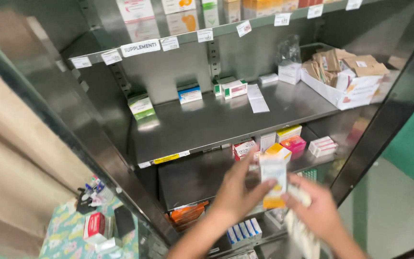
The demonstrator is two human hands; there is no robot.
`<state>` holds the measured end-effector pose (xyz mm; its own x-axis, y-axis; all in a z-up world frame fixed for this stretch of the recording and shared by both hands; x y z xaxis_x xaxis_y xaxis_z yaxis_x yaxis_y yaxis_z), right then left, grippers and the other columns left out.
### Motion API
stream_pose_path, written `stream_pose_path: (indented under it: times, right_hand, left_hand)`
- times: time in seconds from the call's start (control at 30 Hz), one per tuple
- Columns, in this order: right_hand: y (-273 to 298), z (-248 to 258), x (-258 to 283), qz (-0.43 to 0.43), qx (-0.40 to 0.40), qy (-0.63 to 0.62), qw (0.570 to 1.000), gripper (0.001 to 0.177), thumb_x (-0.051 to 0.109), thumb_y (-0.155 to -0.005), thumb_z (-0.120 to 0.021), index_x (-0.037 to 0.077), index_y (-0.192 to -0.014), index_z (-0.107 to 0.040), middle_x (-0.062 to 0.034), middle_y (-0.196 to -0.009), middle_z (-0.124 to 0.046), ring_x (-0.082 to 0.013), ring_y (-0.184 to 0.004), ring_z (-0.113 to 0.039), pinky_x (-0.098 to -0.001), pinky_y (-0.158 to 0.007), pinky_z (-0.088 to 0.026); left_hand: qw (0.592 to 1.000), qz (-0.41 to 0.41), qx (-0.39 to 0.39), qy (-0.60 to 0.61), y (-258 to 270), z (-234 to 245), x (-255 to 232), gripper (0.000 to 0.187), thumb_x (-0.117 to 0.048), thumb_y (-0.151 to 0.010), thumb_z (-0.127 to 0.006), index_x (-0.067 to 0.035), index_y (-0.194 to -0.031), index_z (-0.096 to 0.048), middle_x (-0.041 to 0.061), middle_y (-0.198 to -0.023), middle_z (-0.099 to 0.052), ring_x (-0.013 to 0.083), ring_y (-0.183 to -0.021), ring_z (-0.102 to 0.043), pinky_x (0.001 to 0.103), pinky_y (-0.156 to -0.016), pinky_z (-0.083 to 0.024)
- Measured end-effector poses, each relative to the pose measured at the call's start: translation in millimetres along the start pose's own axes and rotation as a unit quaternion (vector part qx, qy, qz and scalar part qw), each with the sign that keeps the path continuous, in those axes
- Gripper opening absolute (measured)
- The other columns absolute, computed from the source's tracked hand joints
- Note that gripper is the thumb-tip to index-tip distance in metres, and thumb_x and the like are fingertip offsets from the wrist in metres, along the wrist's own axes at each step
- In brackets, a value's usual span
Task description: Cleaning and organizing medicine boxes on a shelf using a cloth.
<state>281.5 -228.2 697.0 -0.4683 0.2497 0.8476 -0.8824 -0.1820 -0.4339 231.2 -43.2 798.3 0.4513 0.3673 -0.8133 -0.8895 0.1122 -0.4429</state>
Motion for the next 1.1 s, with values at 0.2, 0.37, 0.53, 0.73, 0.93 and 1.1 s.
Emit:
stream_pose_path:
  times: [0.2,0.37,0.53,0.73,0.93,1.1]
  right_hand:
    - [-54,38,108,0.108,-0.036,0.083,0.990,0.047,0.024,-0.080,-0.075,0.007,-0.124,-0.073,-0.0070,-0.121,-0.078,-0.0158,-0.104,-0.072,-0.0315,-0.096,-0.051]
    - [-89,52,168,0.125,-0.057,0.085,0.987,0.047,0.027,-0.084,-0.073,0.010,-0.128,-0.071,-0.0016,-0.096,-0.075,-0.0095,-0.067,-0.058,-0.0243,-0.061,-0.046]
    - [-134,77,184,0.108,-0.086,0.115,0.984,0.049,0.028,-0.085,-0.073,0.008,-0.130,-0.070,-0.0039,-0.112,-0.074,-0.0113,-0.088,-0.061,-0.0259,-0.079,-0.046]
    - [-212,119,182,0.163,-0.070,0.062,0.982,0.040,0.021,-0.090,-0.071,0.005,-0.126,-0.068,-0.0047,-0.114,-0.071,-0.0111,-0.096,-0.061,-0.0268,-0.087,-0.049]
    - [-309,197,179,0.337,-0.098,0.146,0.925,0.041,0.022,-0.103,-0.067,0.001,-0.137,-0.064,-0.0135,-0.133,-0.067,-0.0199,-0.117,-0.059,-0.0334,-0.104,-0.043]
    - [-413,287,159,0.356,-0.228,0.057,0.904,0.019,0.021,-0.114,-0.066,0.011,-0.128,-0.074,0.0018,-0.108,-0.068,-0.0068,-0.095,-0.056,-0.0257,-0.085,-0.045]
  left_hand:
    - [0.974,-0.138,0.066,-0.168,-52,49,-113,0.051,-0.034,-0.094,-0.061,-0.018,-0.142,-0.053,0.004,-0.125,-0.059,0.0218,-0.114,-0.063,0.034,-0.092,-0.049]
    - [0.953,-0.171,0.083,-0.237,-98,60,-156,0.057,-0.040,-0.092,-0.059,-0.018,-0.144,-0.048,0.007,-0.134,-0.055,0.0243,-0.112,-0.063,0.044,-0.083,-0.057]
    - [0.902,-0.228,0.089,-0.355,-147,60,-189,0.067,-0.043,-0.098,-0.052,-0.008,-0.152,-0.033,0.015,-0.132,-0.059,0.0322,-0.117,-0.063,0.053,-0.085,-0.054]
    - [0.851,-0.281,0.106,-0.430,-248,34,-200,0.059,-0.039,-0.095,-0.067,-0.022,-0.147,-0.043,0.018,-0.123,-0.060,0.0409,-0.121,-0.056,0.052,-0.090,-0.047]
    - [0.799,-0.454,0.092,-0.383,-362,12,-214,0.038,-0.014,-0.095,-0.063,-0.020,-0.133,-0.059,0.006,-0.127,-0.072,0.0296,-0.106,-0.060,0.038,-0.093,-0.044]
    - [0.806,-0.409,0.017,-0.428,-484,7,-197,0.034,-0.018,-0.088,-0.076,-0.019,-0.121,-0.068,0.011,-0.110,-0.074,0.0322,-0.098,-0.068,0.042,-0.082,-0.047]
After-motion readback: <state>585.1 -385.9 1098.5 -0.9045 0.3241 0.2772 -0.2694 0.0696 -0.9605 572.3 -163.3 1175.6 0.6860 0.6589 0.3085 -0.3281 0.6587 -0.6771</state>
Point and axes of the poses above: each hand's wrist, its own y-axis away from the middle knuckle, its own z-axis out of the back of the hand, x = y × z, the point moved 8 cm from there along -y, towards the middle knuckle
